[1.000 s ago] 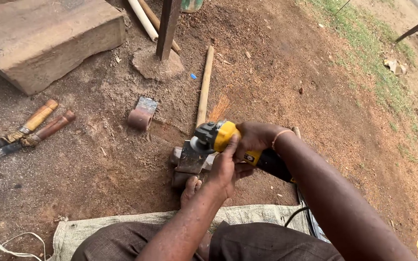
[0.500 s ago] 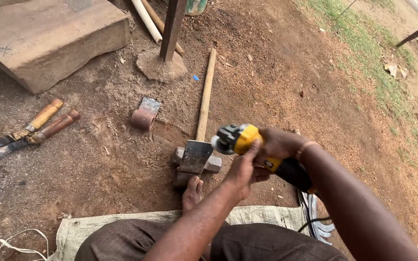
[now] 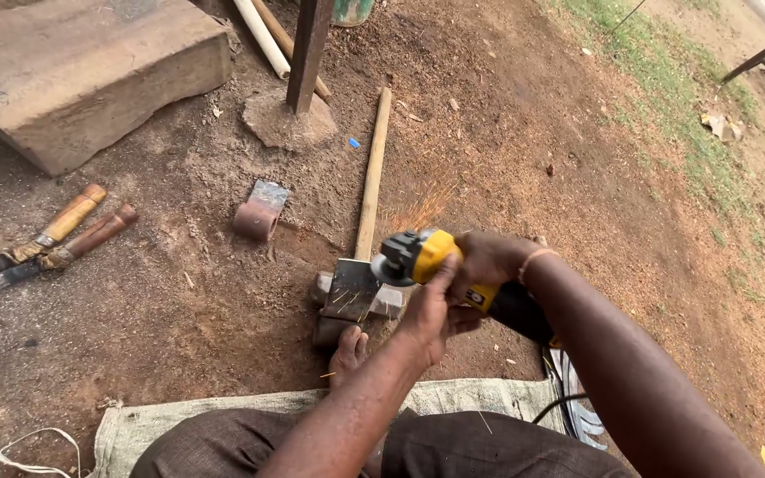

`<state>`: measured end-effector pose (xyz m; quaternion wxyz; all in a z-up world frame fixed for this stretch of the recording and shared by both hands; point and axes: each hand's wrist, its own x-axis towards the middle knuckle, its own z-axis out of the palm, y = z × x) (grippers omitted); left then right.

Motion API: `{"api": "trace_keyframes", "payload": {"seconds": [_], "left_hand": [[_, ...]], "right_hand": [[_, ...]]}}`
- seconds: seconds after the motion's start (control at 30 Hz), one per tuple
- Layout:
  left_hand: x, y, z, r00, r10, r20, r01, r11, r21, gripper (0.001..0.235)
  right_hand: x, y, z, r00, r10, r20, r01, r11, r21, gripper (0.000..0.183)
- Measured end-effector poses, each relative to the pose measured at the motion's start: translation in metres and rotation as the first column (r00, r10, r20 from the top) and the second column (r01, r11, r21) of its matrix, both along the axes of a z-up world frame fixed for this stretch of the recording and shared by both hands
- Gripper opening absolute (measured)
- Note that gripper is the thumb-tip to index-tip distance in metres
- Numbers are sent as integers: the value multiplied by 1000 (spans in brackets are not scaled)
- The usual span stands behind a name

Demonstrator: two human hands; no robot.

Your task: Use an angle grinder to sharpen metal blades and tools.

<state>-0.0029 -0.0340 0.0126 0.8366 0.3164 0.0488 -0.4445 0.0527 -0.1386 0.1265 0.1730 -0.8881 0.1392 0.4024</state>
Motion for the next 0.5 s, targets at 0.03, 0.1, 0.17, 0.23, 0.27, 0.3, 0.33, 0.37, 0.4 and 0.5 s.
{"api": "trace_keyframes", "payload": {"seconds": [0.03,0.1,0.17,0.23,0.27,0.3,0.33,0.37,0.4,0.5], "left_hand": [[-2,-5,0,1000,0,2,0,1000,-2,82],[-7,-13,0,999,-38,15,38,999,-14,83],[-8,-16,-2,998,-48,41,48,999,-16,85],[-9,-14,-5,997,-55,61,56,998,-14,86],[-6,-11,-7,997,-34,70,35,999,-17,88],[-4,-9,-7,997,-12,79,14,1000,-21,89],[-1,-1,-5,997,-10,82,12,1000,-19,89],[1,6,-3,997,36,65,-35,999,-13,89],[3,14,-2,996,83,43,-83,997,-6,89],[12,34,-2,988,150,32,-152,988,38,92]], "right_hand": [[-4,-10,-4,1000,0,2,0,1000,-2,62],[-12,-28,-13,997,55,45,-52,997,-55,61],[-18,-34,-11,996,61,64,-58,997,-50,60],[-19,-30,-8,995,69,78,-67,997,-40,60],[-16,-23,-3,991,69,111,-68,998,-16,62],[-14,-16,1,987,68,143,-70,997,9,64],[-6,-8,-2,987,71,147,-73,997,11,64],[1,0,-5,990,95,100,-93,995,-25,64],[8,8,-9,992,119,48,-116,991,-60,64],[25,39,-3,990,140,12,-139,989,-45,69]]}}
